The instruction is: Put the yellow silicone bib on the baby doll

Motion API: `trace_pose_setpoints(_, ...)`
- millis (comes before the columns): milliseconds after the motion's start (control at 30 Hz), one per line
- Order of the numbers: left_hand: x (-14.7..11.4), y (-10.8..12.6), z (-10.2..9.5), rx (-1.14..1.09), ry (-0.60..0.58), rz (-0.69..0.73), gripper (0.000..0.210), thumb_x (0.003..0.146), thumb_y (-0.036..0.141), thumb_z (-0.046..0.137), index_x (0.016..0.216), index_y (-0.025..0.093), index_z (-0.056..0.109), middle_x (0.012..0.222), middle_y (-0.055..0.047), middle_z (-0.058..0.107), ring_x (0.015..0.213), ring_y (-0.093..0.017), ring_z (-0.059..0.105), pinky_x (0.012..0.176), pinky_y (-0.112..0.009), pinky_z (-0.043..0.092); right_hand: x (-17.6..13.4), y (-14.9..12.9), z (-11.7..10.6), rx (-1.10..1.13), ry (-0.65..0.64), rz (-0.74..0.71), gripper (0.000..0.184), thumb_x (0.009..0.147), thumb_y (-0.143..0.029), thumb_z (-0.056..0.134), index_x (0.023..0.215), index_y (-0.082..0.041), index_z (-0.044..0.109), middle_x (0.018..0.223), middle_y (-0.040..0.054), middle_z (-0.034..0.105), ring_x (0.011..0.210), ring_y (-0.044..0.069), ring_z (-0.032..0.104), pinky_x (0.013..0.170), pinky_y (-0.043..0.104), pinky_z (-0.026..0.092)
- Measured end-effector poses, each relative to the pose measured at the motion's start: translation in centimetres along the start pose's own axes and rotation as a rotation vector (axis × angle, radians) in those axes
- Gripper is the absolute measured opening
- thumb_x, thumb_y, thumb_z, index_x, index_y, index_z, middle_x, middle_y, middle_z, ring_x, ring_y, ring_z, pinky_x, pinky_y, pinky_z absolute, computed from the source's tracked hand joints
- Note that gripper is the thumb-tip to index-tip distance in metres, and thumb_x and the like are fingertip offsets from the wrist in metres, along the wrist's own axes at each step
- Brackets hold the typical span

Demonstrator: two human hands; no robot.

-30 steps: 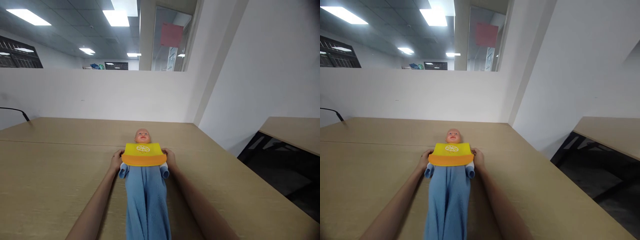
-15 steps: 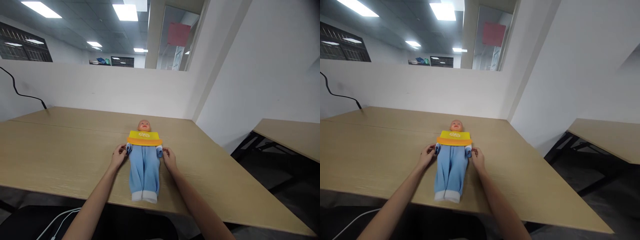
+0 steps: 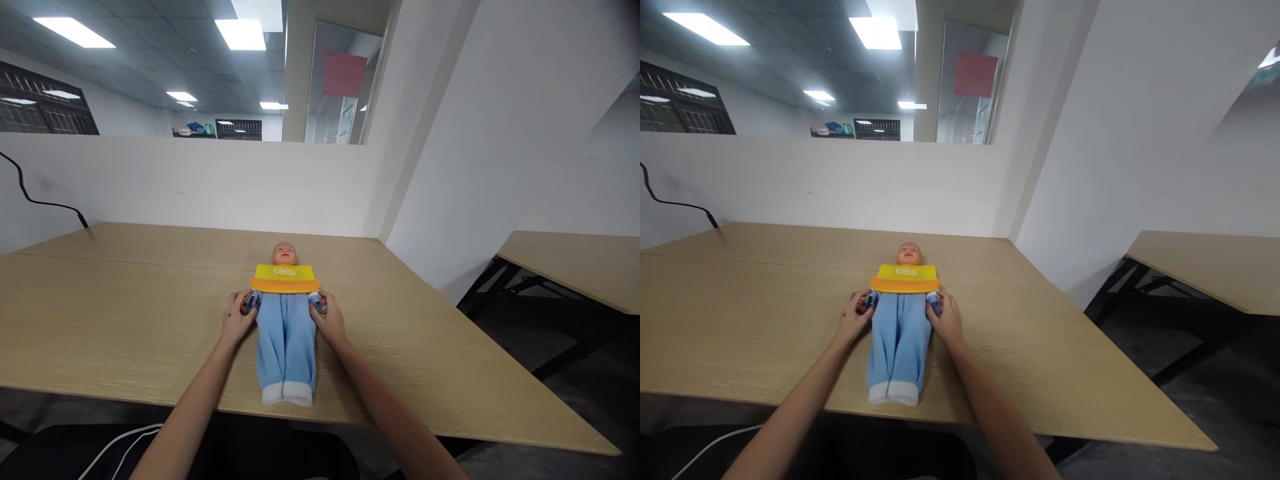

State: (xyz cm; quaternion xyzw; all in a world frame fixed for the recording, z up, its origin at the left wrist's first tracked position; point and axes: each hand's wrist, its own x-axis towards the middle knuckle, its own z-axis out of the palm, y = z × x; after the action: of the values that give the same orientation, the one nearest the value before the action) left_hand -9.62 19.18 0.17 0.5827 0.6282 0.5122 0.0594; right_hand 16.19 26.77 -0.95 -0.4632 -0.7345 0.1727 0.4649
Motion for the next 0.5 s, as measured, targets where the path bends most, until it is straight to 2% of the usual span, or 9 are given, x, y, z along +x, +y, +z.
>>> trace_pose_setpoints(167,0.0,-0.7,0.3,-0.051,-0.002,-0.005,0.047,0.072,0.017,0.056,0.119,0.020,0.057,0.108,-0.007,0.051,0.085,-0.015,0.057,0.076,-0.029,0.049,0.1,0.2,-0.1,0.006,-0.008,-0.085,0.044,0.076,-0.029,0.053,0.118,-0.016,0.051,0.109,0.0113,0.057,0.098,0.023,0.054,0.080,0.035,0.047)
trace_pose_setpoints(500,0.0,-1.3,0.5,-0.056,-0.023,0.018,0.047,0.072,0.013,0.055,0.118,0.020,0.056,0.106,-0.006,0.052,0.084,-0.014,0.057,0.077,-0.029,0.050,0.3,1.0,0.3,0.037,0.005,-0.087,0.043,0.075,-0.026,0.053,0.117,-0.020,0.053,0.103,0.0091,0.057,0.092,0.022,0.055,0.078,0.036,0.048)
